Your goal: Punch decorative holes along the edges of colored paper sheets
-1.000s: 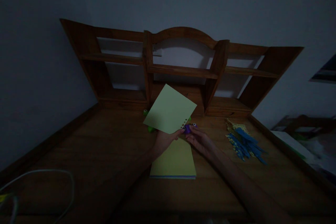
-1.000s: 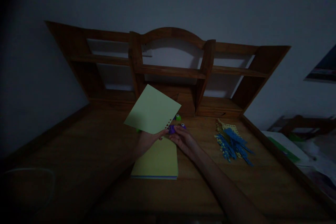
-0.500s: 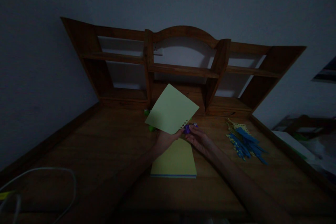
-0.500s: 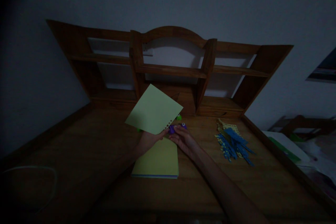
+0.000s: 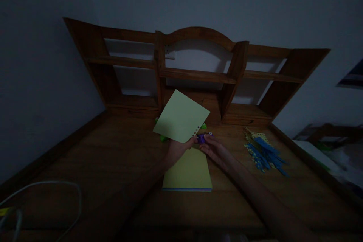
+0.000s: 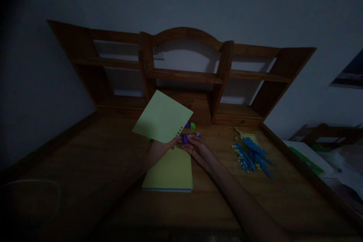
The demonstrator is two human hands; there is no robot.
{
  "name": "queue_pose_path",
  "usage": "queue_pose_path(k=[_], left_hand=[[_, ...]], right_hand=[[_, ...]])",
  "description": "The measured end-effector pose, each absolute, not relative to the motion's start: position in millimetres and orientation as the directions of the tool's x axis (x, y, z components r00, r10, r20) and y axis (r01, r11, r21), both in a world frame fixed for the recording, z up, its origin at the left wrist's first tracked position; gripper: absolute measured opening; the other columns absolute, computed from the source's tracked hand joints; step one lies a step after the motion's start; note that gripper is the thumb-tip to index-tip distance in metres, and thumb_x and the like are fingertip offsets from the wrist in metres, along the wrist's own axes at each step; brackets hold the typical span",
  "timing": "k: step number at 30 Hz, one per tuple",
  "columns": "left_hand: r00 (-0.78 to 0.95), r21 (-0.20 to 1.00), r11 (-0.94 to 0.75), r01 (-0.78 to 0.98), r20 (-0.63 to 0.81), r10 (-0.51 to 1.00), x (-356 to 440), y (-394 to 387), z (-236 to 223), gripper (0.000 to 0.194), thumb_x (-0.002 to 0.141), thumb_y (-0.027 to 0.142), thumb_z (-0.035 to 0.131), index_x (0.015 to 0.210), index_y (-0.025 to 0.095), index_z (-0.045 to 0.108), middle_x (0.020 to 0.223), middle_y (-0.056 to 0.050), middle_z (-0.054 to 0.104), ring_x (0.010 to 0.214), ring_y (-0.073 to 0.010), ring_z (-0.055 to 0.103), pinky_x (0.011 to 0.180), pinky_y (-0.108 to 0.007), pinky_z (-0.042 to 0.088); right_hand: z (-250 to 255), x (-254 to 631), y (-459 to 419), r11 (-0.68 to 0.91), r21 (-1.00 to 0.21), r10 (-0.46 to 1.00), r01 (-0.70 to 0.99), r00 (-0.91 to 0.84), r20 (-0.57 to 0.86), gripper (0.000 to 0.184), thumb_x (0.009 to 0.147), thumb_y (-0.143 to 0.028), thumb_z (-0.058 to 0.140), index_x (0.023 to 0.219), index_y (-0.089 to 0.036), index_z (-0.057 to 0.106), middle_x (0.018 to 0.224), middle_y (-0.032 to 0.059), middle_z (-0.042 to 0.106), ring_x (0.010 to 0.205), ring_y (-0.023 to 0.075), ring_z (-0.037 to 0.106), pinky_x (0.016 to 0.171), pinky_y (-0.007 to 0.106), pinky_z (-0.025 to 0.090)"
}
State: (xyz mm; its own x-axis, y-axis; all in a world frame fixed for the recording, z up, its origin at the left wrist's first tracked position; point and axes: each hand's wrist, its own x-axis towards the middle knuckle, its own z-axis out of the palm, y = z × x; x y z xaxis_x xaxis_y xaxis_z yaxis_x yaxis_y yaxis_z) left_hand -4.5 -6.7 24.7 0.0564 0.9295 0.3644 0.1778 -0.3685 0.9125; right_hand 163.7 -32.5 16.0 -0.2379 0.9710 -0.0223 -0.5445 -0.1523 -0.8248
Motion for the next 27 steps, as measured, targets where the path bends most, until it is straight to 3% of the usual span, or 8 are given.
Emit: queue_pose_path(k=[8,15,27], left_hand=[[0.053,0.954,-0.281,0.104,0.277,0.959,-10.4,-3.4,25.8,0.026,0.069,0.04,0.068,0.068,0.016,0.06,0.06,-0.001,0.06,0.047,-0.0112,0.051,0.047,-0.022,0.044],[0.043,0.927,-0.337,0.162,0.335,0.941,-11.4,2.5,17.6,0.024,0.073,0.039,0.065,0.069,0.016,0.061,0.061,-0.001,0.06,0.05,-0.0119,0.053,0.053,-0.024,0.044],[-0.01,0.957,-0.269,0.103,0.272,0.962,-10.6,0.6,22.3,0.027,0.066,0.041,0.07,0.065,0.016,0.057,0.057,0.001,0.057,0.046,-0.0106,0.049,0.049,-0.023,0.041]], right_hand=[[18.4,164.5,-31.6,0.026,-0.892,0.993,-0.451,-0.091,0.075,0.017,0.081,-0.03,0.065,0.094,-0.02,0.067,0.103,0.0057,0.07,0.087,0.0151,0.066,0.076,0.024,0.051],[21.6,160.1,-34.3,-0.01,-0.88,0.989,-0.476,-0.137,0.062,0.02,0.082,-0.035,0.064,0.096,-0.021,0.063,0.107,0.007,0.069,0.106,0.0235,0.062,0.093,0.037,0.048],[18.9,154.8,-35.8,0.017,-0.862,0.988,-0.507,-0.123,0.092,0.019,0.08,-0.032,0.066,0.095,-0.022,0.059,0.107,0.0063,0.069,0.11,0.0237,0.06,0.098,0.041,0.044]])
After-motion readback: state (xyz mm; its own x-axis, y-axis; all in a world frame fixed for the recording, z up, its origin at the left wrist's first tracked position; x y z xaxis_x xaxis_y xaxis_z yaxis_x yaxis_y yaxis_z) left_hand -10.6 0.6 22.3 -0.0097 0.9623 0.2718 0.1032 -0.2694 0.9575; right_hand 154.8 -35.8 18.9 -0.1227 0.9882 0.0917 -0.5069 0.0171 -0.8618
